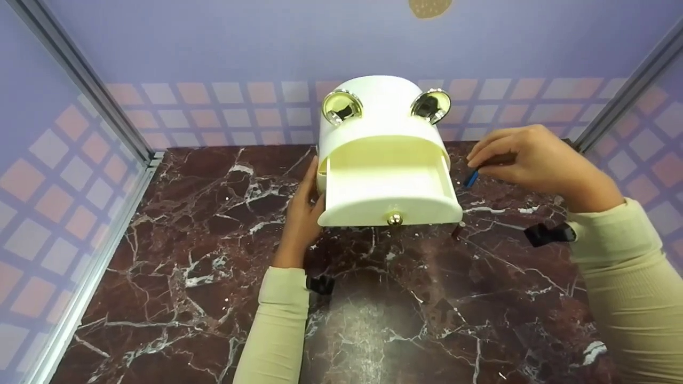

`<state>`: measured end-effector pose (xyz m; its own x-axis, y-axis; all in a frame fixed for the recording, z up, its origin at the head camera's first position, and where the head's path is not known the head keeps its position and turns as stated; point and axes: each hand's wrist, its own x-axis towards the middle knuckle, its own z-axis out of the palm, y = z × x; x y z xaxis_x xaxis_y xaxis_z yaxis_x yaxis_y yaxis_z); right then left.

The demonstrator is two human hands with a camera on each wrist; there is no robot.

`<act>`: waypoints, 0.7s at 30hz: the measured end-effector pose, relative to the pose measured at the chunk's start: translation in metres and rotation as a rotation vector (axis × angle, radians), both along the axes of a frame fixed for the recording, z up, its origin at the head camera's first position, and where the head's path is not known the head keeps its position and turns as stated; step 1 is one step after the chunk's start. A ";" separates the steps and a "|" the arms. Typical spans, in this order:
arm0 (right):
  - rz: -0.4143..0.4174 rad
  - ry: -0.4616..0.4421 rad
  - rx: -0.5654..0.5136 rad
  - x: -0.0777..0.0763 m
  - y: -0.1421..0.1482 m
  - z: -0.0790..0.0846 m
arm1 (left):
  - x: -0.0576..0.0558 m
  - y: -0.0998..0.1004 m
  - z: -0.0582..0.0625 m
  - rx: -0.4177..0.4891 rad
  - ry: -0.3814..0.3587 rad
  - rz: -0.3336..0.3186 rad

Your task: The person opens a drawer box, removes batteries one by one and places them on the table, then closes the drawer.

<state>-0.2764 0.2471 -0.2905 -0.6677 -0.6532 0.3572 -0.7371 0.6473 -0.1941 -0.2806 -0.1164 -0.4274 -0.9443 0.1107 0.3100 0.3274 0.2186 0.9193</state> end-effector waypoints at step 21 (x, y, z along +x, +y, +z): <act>-0.157 -0.037 0.030 -0.007 0.013 -0.057 | -0.001 -0.006 -0.003 0.025 0.003 -0.015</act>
<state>-0.2834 0.2597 -0.3472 -0.7746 -0.5496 0.3130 -0.6192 0.7599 -0.1980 -0.2815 -0.1222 -0.4306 -0.9417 0.1171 0.3155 0.3331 0.1909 0.9234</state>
